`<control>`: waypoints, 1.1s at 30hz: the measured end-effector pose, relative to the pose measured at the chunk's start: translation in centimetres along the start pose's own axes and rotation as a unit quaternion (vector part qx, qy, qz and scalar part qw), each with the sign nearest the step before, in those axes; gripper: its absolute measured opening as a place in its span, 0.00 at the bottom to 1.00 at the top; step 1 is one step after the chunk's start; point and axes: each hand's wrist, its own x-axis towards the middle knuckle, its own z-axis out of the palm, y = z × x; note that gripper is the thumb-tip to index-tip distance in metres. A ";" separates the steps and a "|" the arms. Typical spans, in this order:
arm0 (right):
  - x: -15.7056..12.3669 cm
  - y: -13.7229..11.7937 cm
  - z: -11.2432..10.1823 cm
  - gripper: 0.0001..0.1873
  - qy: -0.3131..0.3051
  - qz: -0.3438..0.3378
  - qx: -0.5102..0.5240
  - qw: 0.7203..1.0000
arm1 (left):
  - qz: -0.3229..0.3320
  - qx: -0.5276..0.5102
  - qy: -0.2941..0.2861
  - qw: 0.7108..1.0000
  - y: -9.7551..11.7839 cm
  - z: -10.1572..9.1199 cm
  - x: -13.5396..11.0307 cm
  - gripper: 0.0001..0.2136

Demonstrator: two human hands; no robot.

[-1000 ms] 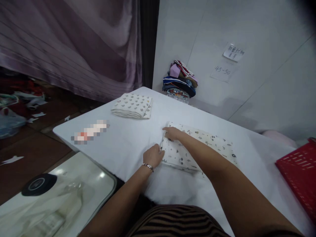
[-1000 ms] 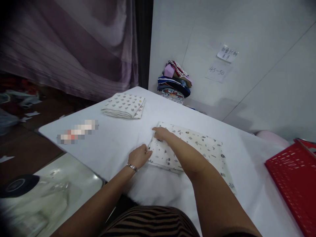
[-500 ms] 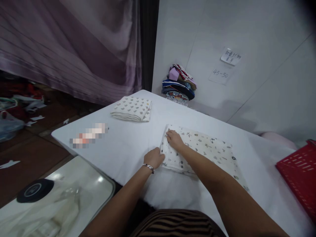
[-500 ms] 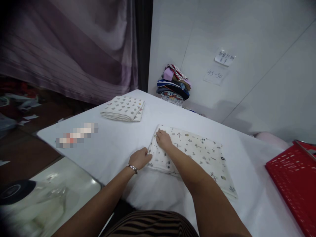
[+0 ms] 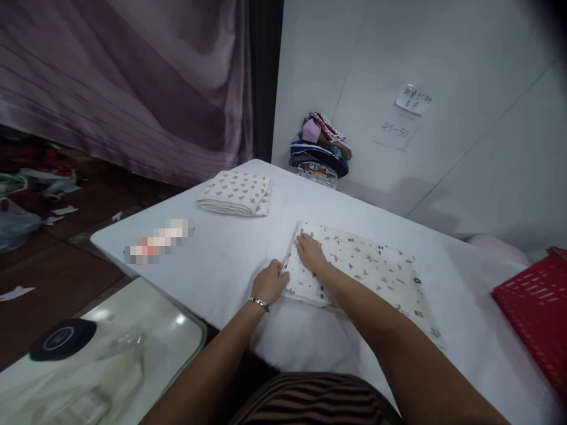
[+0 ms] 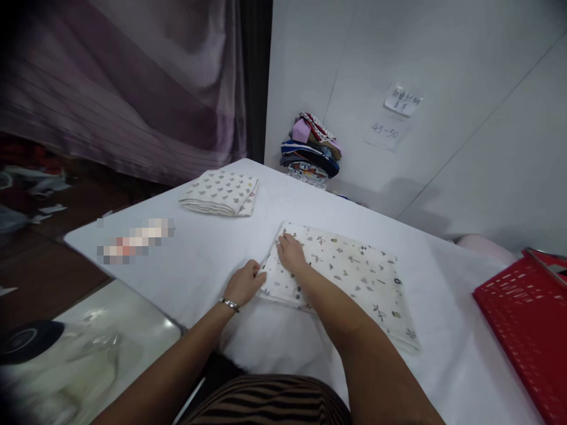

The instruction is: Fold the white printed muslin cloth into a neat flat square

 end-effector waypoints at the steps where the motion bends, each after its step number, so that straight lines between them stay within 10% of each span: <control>1: 0.0 0.1 0.0 0.17 -0.001 -0.003 0.004 1.000 | 0.009 0.020 0.005 1.000 0.1 -0.1 -0.1 0.06; 9: -1.6 0.1 -1.0 0.19 0.023 -0.024 0.059 0.998 | 0.080 0.002 0.078 0.994 -0.2 -0.3 -2.2 0.09; 19: -11.9 -4.9 -3.3 0.19 -0.020 -0.126 0.093 0.987 | 0.070 -0.061 0.047 0.995 -2.2 -0.1 -4.3 0.09; 26: -10.3 -6.3 -2.5 0.15 -0.063 -0.081 0.022 0.994 | 0.021 -0.093 -0.001 0.995 -1.9 -0.3 -4.5 0.09; 33: -10.3 -6.3 -3.3 0.12 -0.053 -0.018 0.159 0.986 | -0.060 -0.276 -0.045 0.958 -1.8 0.3 -3.9 0.12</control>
